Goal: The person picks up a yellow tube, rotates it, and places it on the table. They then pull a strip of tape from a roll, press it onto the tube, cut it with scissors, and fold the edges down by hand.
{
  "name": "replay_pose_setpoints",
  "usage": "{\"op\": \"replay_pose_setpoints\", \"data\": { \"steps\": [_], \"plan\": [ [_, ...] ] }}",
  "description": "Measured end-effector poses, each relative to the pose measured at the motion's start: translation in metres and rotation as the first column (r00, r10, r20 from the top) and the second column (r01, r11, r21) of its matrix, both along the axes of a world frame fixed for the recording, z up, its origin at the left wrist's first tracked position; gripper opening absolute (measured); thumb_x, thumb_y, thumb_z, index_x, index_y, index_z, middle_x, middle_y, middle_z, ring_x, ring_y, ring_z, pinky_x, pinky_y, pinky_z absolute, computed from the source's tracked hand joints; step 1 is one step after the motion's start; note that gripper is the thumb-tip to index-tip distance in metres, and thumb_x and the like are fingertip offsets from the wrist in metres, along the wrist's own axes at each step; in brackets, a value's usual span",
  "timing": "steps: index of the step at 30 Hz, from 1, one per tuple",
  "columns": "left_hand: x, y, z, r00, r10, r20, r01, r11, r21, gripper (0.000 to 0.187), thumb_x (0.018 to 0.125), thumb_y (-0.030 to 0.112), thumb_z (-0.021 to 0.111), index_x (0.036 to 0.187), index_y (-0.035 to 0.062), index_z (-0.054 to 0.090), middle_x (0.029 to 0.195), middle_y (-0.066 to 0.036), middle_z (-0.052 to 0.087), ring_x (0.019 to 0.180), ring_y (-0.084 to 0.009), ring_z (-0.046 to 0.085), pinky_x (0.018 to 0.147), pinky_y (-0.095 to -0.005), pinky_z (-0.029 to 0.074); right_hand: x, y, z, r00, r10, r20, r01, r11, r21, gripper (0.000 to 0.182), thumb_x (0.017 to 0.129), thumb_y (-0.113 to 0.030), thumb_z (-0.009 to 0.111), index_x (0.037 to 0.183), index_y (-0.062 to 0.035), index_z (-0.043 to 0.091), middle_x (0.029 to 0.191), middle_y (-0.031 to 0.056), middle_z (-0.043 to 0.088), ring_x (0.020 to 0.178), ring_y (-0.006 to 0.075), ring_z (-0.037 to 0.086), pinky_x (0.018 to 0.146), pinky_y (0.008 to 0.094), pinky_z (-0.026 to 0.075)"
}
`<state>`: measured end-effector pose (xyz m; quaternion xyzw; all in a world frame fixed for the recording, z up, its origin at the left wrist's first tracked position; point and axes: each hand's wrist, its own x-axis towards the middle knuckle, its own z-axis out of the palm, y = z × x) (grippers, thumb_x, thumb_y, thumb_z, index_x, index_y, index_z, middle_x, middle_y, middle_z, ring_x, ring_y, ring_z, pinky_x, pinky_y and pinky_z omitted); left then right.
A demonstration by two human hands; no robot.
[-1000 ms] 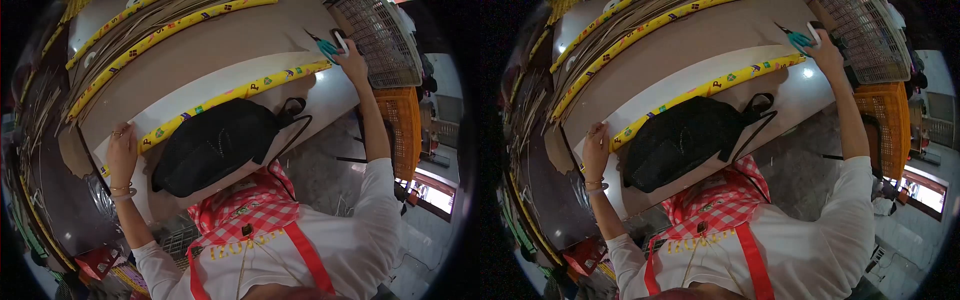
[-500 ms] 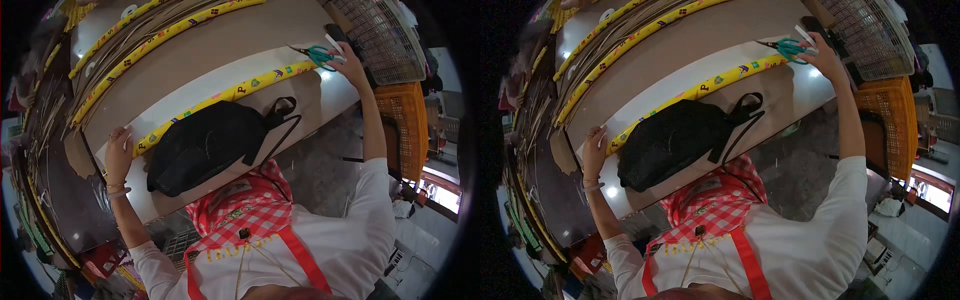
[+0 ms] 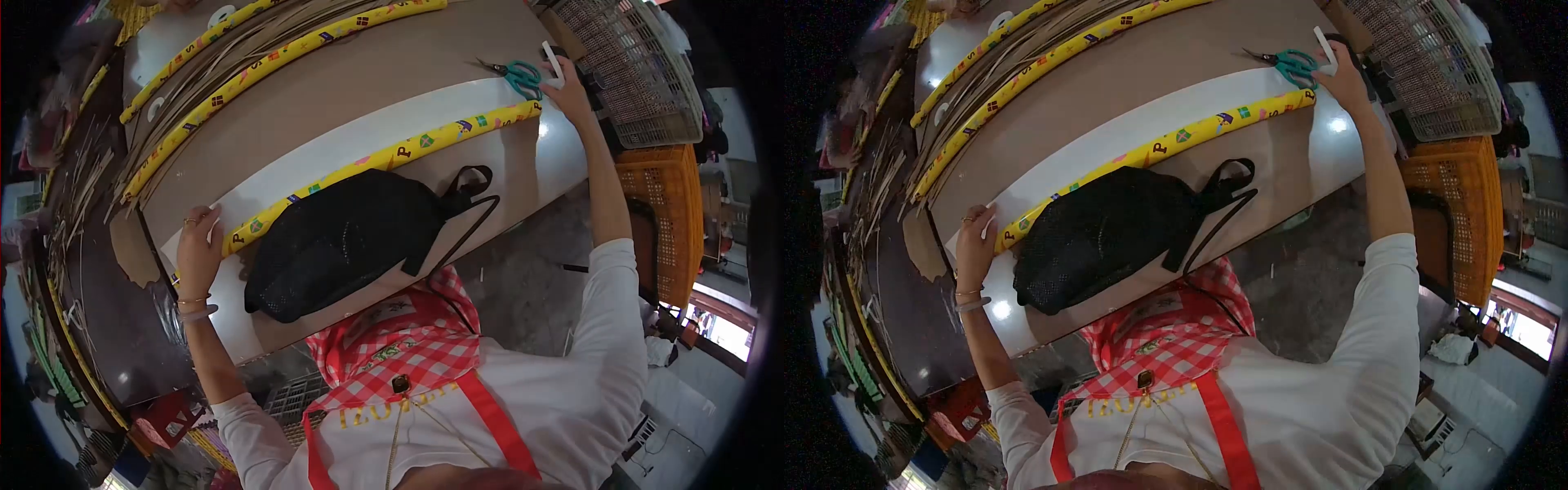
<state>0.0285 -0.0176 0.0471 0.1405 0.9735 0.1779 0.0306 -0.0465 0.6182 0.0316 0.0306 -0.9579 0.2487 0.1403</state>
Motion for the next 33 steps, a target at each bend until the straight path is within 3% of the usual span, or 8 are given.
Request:
{"op": "replay_pose_setpoints", "data": {
  "steps": [3,6,7,9,15,19,21,33],
  "plan": [
    [0.000,0.001,0.003,0.999,-0.027,-0.026,0.026,0.999,-0.026,0.025,0.082,0.008,0.051,0.105,0.0003,0.056,0.102,-0.014,0.053,0.091,-0.0318,0.053,0.078,-0.0348,0.043,0.006,-0.015,0.024,0.994,0.084,0.073,-0.063,0.968,-0.245,0.049,0.076,-0.013,0.062,0.118,-0.0072,0.038,0.107,0.0064,0.056,0.093,0.0204,0.056,0.078,0.0335,0.045],
    [-0.004,0.002,0.001,0.997,-0.079,-0.017,0.078,0.995,-0.064,0.024,0.080,0.006,0.050,0.103,-0.0004,0.056,0.099,-0.017,0.053,0.091,-0.0330,0.052,0.078,-0.0365,0.042,0.018,-0.058,0.039,0.967,0.199,0.158,-0.152,0.951,-0.269,0.051,0.076,-0.015,0.063,0.119,-0.0063,0.038,0.103,0.0068,0.057,0.095,0.0164,0.054,0.080,0.0298,0.044],
    [-0.004,-0.003,-0.004,0.996,-0.088,-0.030,0.084,0.990,-0.116,0.027,0.081,0.005,0.050,0.107,0.0001,0.055,0.101,-0.018,0.053,0.094,-0.0326,0.052,0.078,-0.0370,0.042,0.031,-0.091,0.067,0.968,0.161,0.192,-0.164,0.986,0.001,0.057,0.074,-0.023,0.065,0.121,-0.0084,0.037,0.103,0.0072,0.057,0.094,0.0209,0.056,0.079,0.0327,0.044],
    [-0.008,-0.012,-0.007,0.993,-0.119,0.026,0.121,0.983,-0.141,0.028,0.084,0.009,0.049,0.110,0.0007,0.055,0.106,-0.018,0.051,0.097,-0.0320,0.051,0.079,-0.0374,0.042,0.034,-0.114,0.056,0.933,0.195,0.304,-0.264,0.942,0.207,0.062,0.070,-0.028,0.066,0.123,-0.0160,0.037,0.105,0.0082,0.058,0.092,0.0286,0.057,0.073,0.0379,0.045],
    [-0.008,-0.031,-0.018,0.984,-0.169,0.056,0.176,0.969,-0.174,0.041,0.080,0.015,0.057,0.118,0.0020,0.048,0.113,-0.018,0.047,0.102,-0.0327,0.048,0.081,-0.0382,0.041,0.043,-0.151,0.053,0.815,0.360,0.454,-0.511,0.816,0.270,0.063,0.069,-0.019,0.068,0.123,-0.0181,0.034,0.094,0.0092,0.060,0.085,0.0281,0.059,0.069,0.0383,0.045],
    [0.003,-0.016,0.005,0.956,-0.279,0.085,0.287,0.954,-0.090,0.063,0.063,0.014,0.071,0.119,0.0011,0.046,0.115,-0.020,0.044,0.104,-0.0342,0.046,0.084,-0.0386,0.040,0.040,-0.150,0.041,0.846,0.389,0.365,-0.517,0.765,0.384,0.055,0.072,-0.019,0.064,0.120,-0.0205,0.039,0.090,0.0093,0.060,0.083,0.0275,0.059,0.067,0.0384,0.046],
    [0.007,-0.006,0.013,0.977,-0.185,0.110,0.197,0.973,-0.117,0.067,0.058,0.012,0.072,0.118,-0.0002,0.046,0.114,-0.019,0.044,0.104,-0.0341,0.046,0.085,-0.0378,0.040,0.040,-0.156,0.039,0.890,0.321,0.324,-0.445,0.771,0.456,0.049,0.074,-0.022,0.063,0.118,-0.0209,0.040,0.084,0.0073,0.060,0.080,0.0263,0.059,0.066,0.0385,0.045],
    [0.014,-0.011,0.007,0.989,-0.120,0.082,0.114,0.991,0.072,0.062,0.058,0.014,0.074,0.113,0.0013,0.050,0.110,-0.014,0.045,0.100,-0.0312,0.047,0.086,-0.0350,0.040,0.028,-0.159,0.046,0.853,0.250,0.459,-0.455,0.787,0.416,0.063,0.069,-0.019,0.069,0.122,-0.0151,0.035,0.066,0.0121,0.056,0.062,0.0269,0.057,0.054,0.0372,0.041]
  ]
}}
